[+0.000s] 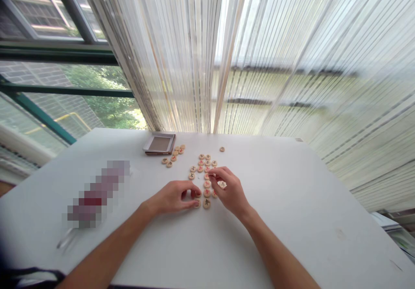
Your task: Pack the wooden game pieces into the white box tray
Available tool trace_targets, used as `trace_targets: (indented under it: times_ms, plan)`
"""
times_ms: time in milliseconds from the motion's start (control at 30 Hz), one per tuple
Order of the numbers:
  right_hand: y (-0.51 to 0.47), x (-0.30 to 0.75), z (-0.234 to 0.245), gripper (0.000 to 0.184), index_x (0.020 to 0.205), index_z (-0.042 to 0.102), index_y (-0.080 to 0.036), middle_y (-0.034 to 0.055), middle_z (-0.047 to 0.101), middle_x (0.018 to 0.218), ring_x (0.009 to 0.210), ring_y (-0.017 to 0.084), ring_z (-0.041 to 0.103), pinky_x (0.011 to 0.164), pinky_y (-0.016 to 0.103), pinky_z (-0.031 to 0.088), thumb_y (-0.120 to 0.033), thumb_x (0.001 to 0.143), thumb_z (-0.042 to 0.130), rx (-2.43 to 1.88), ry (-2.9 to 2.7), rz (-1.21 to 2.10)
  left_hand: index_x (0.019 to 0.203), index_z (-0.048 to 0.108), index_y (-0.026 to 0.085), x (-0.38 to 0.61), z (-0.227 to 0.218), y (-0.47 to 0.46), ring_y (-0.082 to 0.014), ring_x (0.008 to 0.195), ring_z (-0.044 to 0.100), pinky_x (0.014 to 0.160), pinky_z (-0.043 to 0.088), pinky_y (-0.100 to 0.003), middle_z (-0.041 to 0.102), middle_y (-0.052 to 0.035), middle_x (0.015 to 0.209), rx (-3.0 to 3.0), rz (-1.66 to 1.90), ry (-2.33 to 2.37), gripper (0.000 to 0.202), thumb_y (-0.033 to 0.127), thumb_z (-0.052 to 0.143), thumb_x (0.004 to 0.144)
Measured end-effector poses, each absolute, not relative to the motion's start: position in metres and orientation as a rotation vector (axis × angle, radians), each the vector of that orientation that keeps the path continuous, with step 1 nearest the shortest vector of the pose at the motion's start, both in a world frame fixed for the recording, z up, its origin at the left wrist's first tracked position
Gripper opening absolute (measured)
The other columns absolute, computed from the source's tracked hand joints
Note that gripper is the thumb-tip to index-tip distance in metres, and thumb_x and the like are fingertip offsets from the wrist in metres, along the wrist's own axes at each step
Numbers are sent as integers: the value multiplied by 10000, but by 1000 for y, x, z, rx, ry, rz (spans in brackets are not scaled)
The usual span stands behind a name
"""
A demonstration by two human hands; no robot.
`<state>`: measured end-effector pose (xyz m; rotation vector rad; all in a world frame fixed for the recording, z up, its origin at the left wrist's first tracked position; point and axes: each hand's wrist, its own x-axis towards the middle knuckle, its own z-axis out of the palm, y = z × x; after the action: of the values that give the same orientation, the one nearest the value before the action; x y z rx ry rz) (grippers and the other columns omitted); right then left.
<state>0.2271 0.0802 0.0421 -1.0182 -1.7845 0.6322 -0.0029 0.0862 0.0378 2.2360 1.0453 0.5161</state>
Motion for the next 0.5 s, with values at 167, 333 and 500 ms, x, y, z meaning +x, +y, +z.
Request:
trace_targets:
  times_ms: [167, 333, 500]
  plan:
    - [80, 228, 41, 165, 1085, 685, -265, 65, 658, 1033, 889, 192, 674, 802, 340, 604, -258, 957, 581, -1015, -1790, 638, 1002, 707, 274, -4, 38, 86, -118, 643, 567, 628, 447, -224, 710, 32, 872, 2226, 518, 1035, 216, 373, 701, 810]
    - [80, 228, 43, 175, 1096, 683, -263, 67, 653, 1047, 906, 193, 673, 817, 347, 604, -243, 952, 586, -997, -1782, 681, 954, 696, 239, -3, 36, 89, -104, 582, 480, 584, 422, -220, 671, 20, 786, 2204, 685, 1083, 157, 345, 594, 899]
    - [78, 224, 43, 222, 1148, 667, -256, 60, 653, 1063, 928, 190, 699, 855, 350, 616, -250, 935, 605, -936, -1784, 888, 1013, 667, 208, 0, 34, 91, -101, 574, 505, 584, 447, -228, 678, 0, 799, 2116, 873, 1116, 198, 355, 577, 916]
